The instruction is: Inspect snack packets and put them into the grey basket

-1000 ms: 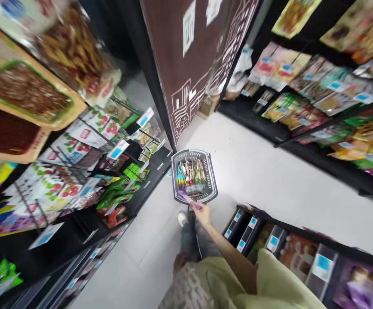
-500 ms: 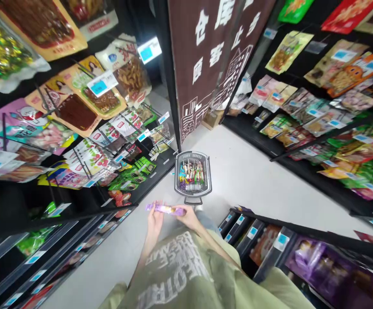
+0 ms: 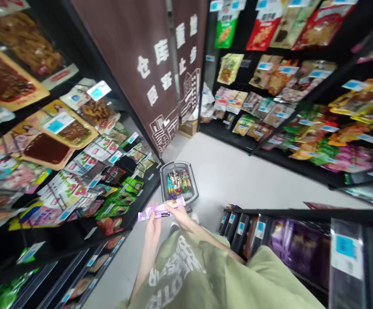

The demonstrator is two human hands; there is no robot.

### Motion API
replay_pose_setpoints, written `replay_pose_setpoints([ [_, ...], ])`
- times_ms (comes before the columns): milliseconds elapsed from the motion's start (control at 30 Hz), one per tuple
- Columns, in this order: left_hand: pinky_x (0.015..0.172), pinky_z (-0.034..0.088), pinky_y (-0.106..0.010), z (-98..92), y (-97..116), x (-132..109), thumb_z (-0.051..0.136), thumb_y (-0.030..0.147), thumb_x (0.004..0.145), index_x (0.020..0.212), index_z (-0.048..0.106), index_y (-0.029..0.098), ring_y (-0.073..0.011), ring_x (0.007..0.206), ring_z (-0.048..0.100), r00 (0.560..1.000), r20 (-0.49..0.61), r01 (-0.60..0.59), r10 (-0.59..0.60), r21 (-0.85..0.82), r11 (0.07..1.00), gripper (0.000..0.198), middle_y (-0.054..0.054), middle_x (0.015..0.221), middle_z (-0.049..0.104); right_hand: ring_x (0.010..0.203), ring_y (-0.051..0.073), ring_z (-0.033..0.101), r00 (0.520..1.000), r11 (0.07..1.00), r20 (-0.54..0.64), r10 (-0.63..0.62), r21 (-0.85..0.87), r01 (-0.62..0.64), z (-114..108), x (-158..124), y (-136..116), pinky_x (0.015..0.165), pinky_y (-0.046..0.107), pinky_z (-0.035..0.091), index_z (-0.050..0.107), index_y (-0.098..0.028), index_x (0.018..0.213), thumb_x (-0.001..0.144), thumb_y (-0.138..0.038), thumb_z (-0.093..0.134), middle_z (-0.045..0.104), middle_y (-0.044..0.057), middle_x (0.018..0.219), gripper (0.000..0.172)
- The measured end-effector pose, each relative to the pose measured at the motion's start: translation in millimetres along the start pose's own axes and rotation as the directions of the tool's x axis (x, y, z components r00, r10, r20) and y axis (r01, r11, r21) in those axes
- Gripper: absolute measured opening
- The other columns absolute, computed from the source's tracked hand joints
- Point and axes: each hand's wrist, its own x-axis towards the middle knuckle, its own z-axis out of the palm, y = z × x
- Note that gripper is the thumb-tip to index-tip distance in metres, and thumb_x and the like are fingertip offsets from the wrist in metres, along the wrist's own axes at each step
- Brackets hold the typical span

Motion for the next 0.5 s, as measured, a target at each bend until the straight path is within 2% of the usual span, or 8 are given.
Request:
replay_pose_setpoints([
  [167,0.117,0.034,-0.042,7.8,-13,-12,0.064,0.011,0.086,0.121,0.061,0.023,-0.0236,0.136,0.047,0.991,0.136,-0.015,-0.009,0.178,0.984,0.037,-0.009,0.137,0.061,0.075,0.020,0.065,0.996,0.998,-0.067,-0.064,-0.017,0.063,-31,4,-24,0.075,0.032,0.050,0.069,-0.025,0.087,0.064,-0.051,0.080,0.070,-0.003,0.076,0.036],
  [233,0.115,0.038,-0.043,7.0,-19,-16,0.061,0.010,0.086,0.115,0.064,0.025,-0.0226,0.133,0.051,0.994,0.111,0.001,-0.025,0.217,0.976,0.032,-0.007,0.129,0.066,0.069,0.016,0.062,0.993,0.995,-0.068,-0.100,-0.035,0.098,-39,3,-32,0.071,0.028,0.048,0.070,-0.027,0.085,0.063,-0.049,0.080,0.068,-0.006,0.073,0.033],
  [333,0.112,0.043,-0.038,4.3,-27,-21,0.058,0.009,0.088,0.109,0.065,0.028,-0.0187,0.127,0.056,0.997,0.073,0.018,-0.037,0.253,0.967,0.029,-0.004,0.121,0.070,0.066,0.013,0.058,0.989,0.988,-0.033,-0.146,-0.059,0.144,-45,-3,-36,0.069,0.025,0.045,0.072,-0.028,0.080,0.062,-0.045,0.080,0.066,-0.008,0.069,0.025],
  [433,0.109,0.046,-0.032,-0.1,-33,-24,0.059,0.014,0.089,0.109,0.064,0.029,-0.0164,0.122,0.060,0.994,0.109,-0.026,-0.003,0.259,0.966,0.026,-0.002,0.118,0.071,0.061,0.012,0.057,0.987,0.985,0.035,-0.158,-0.068,0.160,-47,-9,-37,0.065,0.024,0.044,0.073,-0.030,0.076,0.060,-0.044,0.080,0.066,-0.009,0.065,0.023],
  [500,0.108,0.047,-0.029,-5.5,-35,-22,0.058,0.015,0.089,0.107,0.064,0.029,-0.0152,0.120,0.062,0.995,0.095,-0.035,0.011,0.252,0.967,0.024,-0.001,0.117,0.071,0.060,0.012,0.059,0.986,0.987,0.077,-0.148,-0.059,0.153,-49,-13,-39,0.065,0.024,0.046,0.074,-0.031,0.077,0.060,-0.046,0.079,0.067,-0.010,0.064,0.023],
])
